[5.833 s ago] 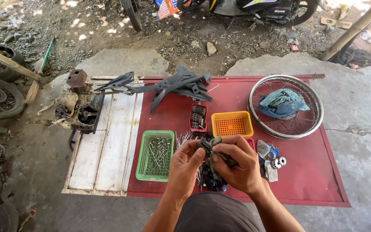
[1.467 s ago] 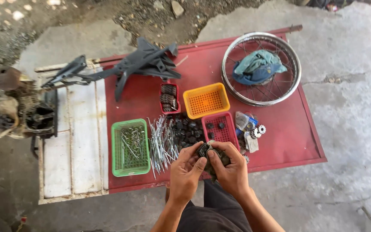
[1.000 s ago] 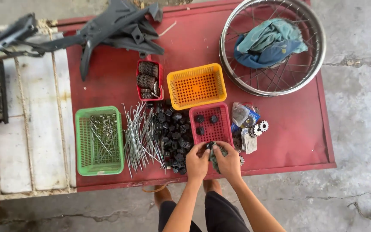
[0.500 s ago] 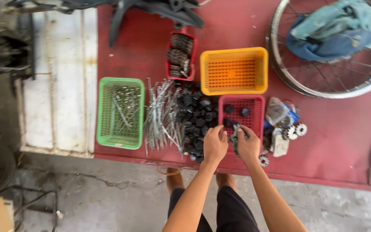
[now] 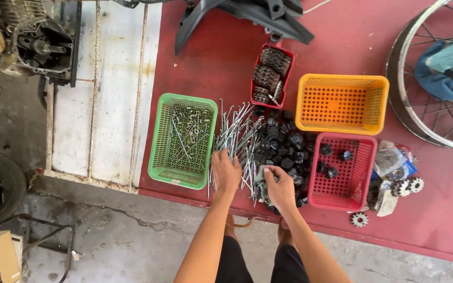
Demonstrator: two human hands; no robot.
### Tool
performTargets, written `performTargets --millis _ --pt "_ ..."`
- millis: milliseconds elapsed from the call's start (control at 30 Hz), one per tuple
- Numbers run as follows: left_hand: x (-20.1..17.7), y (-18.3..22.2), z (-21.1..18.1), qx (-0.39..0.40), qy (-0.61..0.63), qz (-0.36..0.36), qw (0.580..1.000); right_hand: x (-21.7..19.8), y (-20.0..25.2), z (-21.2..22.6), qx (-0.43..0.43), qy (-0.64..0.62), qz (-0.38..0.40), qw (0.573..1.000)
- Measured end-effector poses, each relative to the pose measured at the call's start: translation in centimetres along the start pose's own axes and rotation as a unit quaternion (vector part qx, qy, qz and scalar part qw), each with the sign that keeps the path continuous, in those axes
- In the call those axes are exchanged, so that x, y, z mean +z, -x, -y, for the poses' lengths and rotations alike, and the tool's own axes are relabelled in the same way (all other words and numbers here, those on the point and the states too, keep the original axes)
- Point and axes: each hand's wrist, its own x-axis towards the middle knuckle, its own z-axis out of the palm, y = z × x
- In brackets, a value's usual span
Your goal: Cleaning and sorting motorcycle spokes and small engine components on a work table.
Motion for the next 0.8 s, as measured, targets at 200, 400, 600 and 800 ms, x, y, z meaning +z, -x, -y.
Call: performTargets --millis 200,400,600,800 --pt "-4.7 -6.2 -3.5 0.149 -0.064 0.044 0.986 4.9 -1.9 3.2 0.011 0.037 -0.011 0.999" --pt "-0.8 -12.4 -3.9 0.163 -0.103 0.078 0.978 7.5 -5.8 3.9 0.004 0.068 -0.041 0.997" --pt "3.0 -16.4 -4.7 0.127 -0.105 0.057 0.985 8.3 -8.2 5.9 -0.008 0.029 -0.055 0.998" --pt "3.6 -17.9 -6.2 0.043 -0.162 0.148 0.975 8.1 -9.4 4.5 -0.002 0.021 -0.063 0.998"
